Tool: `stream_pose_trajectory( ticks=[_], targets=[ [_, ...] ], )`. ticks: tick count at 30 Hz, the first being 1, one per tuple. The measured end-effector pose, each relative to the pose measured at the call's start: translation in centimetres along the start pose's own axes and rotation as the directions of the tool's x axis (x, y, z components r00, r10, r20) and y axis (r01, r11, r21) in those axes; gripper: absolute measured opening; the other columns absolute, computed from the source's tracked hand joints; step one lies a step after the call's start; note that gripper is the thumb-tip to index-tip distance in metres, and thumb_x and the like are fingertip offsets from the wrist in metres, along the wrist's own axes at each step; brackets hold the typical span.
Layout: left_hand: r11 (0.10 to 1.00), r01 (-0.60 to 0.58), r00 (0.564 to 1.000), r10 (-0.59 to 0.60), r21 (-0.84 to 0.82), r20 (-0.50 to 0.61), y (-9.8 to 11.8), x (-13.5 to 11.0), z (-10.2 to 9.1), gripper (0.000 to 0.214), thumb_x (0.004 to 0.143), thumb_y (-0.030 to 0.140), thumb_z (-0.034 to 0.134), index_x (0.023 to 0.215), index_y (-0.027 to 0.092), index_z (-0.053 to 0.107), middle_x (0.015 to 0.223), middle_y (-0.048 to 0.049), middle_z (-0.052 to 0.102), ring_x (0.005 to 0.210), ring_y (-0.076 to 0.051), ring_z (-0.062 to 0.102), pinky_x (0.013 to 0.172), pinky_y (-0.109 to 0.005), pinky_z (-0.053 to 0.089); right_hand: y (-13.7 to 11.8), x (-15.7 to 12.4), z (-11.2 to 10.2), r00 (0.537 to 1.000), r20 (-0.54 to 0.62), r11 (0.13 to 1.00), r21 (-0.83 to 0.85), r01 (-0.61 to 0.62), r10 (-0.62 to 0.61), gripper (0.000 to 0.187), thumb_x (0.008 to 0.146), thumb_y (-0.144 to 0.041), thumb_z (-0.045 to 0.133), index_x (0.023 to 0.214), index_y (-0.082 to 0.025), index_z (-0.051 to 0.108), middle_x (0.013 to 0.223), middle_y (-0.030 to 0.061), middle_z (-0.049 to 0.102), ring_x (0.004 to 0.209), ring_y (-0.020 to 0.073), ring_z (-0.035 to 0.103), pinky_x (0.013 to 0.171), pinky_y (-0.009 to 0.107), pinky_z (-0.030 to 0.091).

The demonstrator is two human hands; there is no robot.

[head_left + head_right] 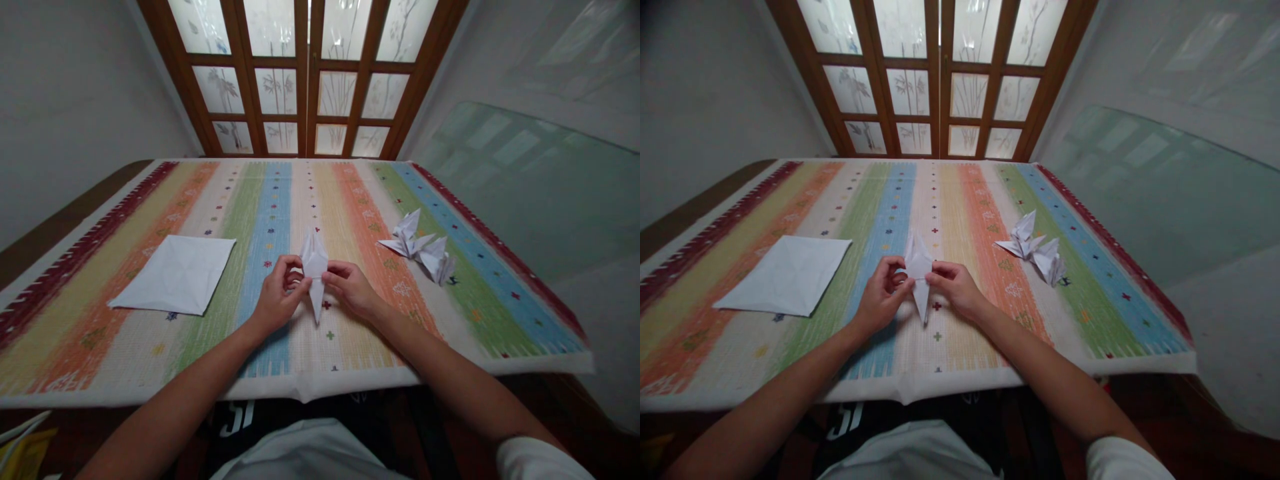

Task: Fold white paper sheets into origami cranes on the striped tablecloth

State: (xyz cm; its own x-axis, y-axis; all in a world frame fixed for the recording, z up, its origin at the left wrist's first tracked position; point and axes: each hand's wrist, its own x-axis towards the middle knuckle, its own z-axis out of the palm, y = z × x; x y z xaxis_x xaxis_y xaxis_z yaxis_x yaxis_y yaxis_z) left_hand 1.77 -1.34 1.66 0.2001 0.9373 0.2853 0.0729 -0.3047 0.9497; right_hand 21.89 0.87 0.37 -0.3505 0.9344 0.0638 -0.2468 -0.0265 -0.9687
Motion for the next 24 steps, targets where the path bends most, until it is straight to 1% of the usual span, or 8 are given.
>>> stream_pose_trajectory(
  ticks=[6, 8, 11, 13, 14, 16, 18, 24],
  targets=[
    [1.0, 0.004, 0.996, -0.003, 0.011, -0.09, -0.4, 0.0, 0.0, 0.036, 0.096, 0.033, 0.074, 0.123, 0.028, 0.05, 0.103, 0.0006, 0.069, 0.075, -0.011, 0.069, 0.064, -0.02, 0.055, 0.4, 0.1, -0.1, 0.983, -0.112, 0.979, -0.16, 0.127, -0.146, 0.047, 0.079, -0.057, 0.096, 0.094, -0.027, 0.063, 0.088, -0.0011, 0.066, 0.079, 0.0182, 0.065, 0.075, 0.033, 0.061],
    [0.997, -0.025, 0.996, 0.031, 0.068, -0.081, -0.4, 0.1, -0.1, 0.028, 0.097, 0.031, 0.072, 0.119, 0.026, 0.056, 0.108, -0.0016, 0.071, 0.078, -0.012, 0.072, 0.065, -0.021, 0.057, 0.3, 0.0, -0.1, 0.97, -0.111, 0.95, -0.254, 0.184, -0.217, 0.043, 0.084, -0.054, 0.092, 0.093, -0.028, 0.059, 0.09, -0.0007, 0.064, 0.083, 0.0182, 0.064, 0.076, 0.031, 0.06],
    [0.982, -0.062, 0.997, 0.067, 0.179, -0.027, -0.1, 0.3, -0.4, 0.012, 0.1, 0.03, 0.068, 0.108, 0.021, 0.068, 0.109, -0.005, 0.076, 0.082, -0.014, 0.075, 0.07, -0.024, 0.059, -0.2, -0.3, -0.2, 0.956, -0.028, 0.876, -0.41, 0.255, -0.291, 0.021, 0.096, -0.044, 0.08, 0.093, -0.026, 0.068, 0.1, 0.0041, 0.067, 0.094, 0.0207, 0.066, 0.081, 0.034, 0.06],
    [0.977, -0.055, 0.998, 0.058, 0.206, -0.008, 0.0, 0.3, -0.6, 0.014, 0.101, 0.027, 0.066, 0.111, 0.02, 0.072, 0.106, -0.0058, 0.078, 0.08, -0.014, 0.075, 0.07, -0.024, 0.059, -0.5, -0.6, -0.3, 0.948, 0.057, 0.817, -0.492, 0.3, -0.314, 0.011, 0.101, -0.035, 0.071, 0.1, -0.026, 0.077, 0.109, 0.0071, 0.069, 0.104, 0.0225, 0.068, 0.09, 0.038, 0.061],
    [0.978, -0.052, 0.999, 0.054, 0.203, -0.003, 0.0, 0.3, -0.7, 0.017, 0.1, 0.025, 0.066, 0.115, 0.019, 0.073, 0.107, -0.0064, 0.079, 0.079, -0.014, 0.075, 0.07, -0.024, 0.059, -0.7, -0.7, -0.5, 0.944, 0.096, 0.796, -0.514, 0.318, -0.316, 0.013, 0.101, -0.032, 0.069, 0.103, -0.026, 0.08, 0.114, 0.0081, 0.069, 0.109, 0.0231, 0.069, 0.094, 0.04, 0.062],
    [0.982, -0.055, 0.998, 0.053, 0.178, 0.018, -0.1, 0.3, -0.8, 0.026, 0.097, 0.019, 0.064, 0.121, 0.018, 0.073, 0.111, -0.0083, 0.08, 0.081, -0.014, 0.076, 0.073, -0.024, 0.061, -0.9, -0.9, -0.9, 0.943, 0.148, 0.791, -0.513, 0.332, -0.299, 0.018, 0.1, -0.029, 0.068, 0.111, -0.027, 0.083, 0.121, 0.0091, 0.069, 0.115, 0.0237, 0.07, 0.101, 0.042, 0.063],
    [0.988, -0.067, 0.997, 0.062, 0.14, 0.039, -0.3, 0.2, -0.9, 0.032, 0.094, 0.016, 0.064, 0.125, 0.017, 0.073, 0.117, -0.0106, 0.08, 0.086, -0.016, 0.078, 0.077, -0.026, 0.064, -1.0, -0.9, -1.3, 0.946, 0.173, 0.821, -0.471, 0.323, -0.273, 0.021, 0.1, -0.029, 0.071, 0.116, -0.027, 0.083, 0.127, 0.0095, 0.067, 0.118, 0.0237, 0.07, 0.103, 0.043, 0.064],
    [0.992, -0.097, 0.993, 0.09, 0.082, 0.08, -0.4, 0.3, -1.3, 0.032, 0.094, 0.02, 0.069, 0.126, 0.016, 0.073, 0.129, -0.015, 0.078, 0.092, -0.018, 0.081, 0.084, -0.031, 0.069, -1.1, -0.7, -2.2, 0.946, 0.187, 0.837, -0.442, 0.322, -0.266, 0.023, 0.103, -0.039, 0.075, 0.119, -0.028, 0.086, 0.129, 0.0103, 0.073, 0.12, 0.0237, 0.072, 0.1, 0.04, 0.064]
  ],
)
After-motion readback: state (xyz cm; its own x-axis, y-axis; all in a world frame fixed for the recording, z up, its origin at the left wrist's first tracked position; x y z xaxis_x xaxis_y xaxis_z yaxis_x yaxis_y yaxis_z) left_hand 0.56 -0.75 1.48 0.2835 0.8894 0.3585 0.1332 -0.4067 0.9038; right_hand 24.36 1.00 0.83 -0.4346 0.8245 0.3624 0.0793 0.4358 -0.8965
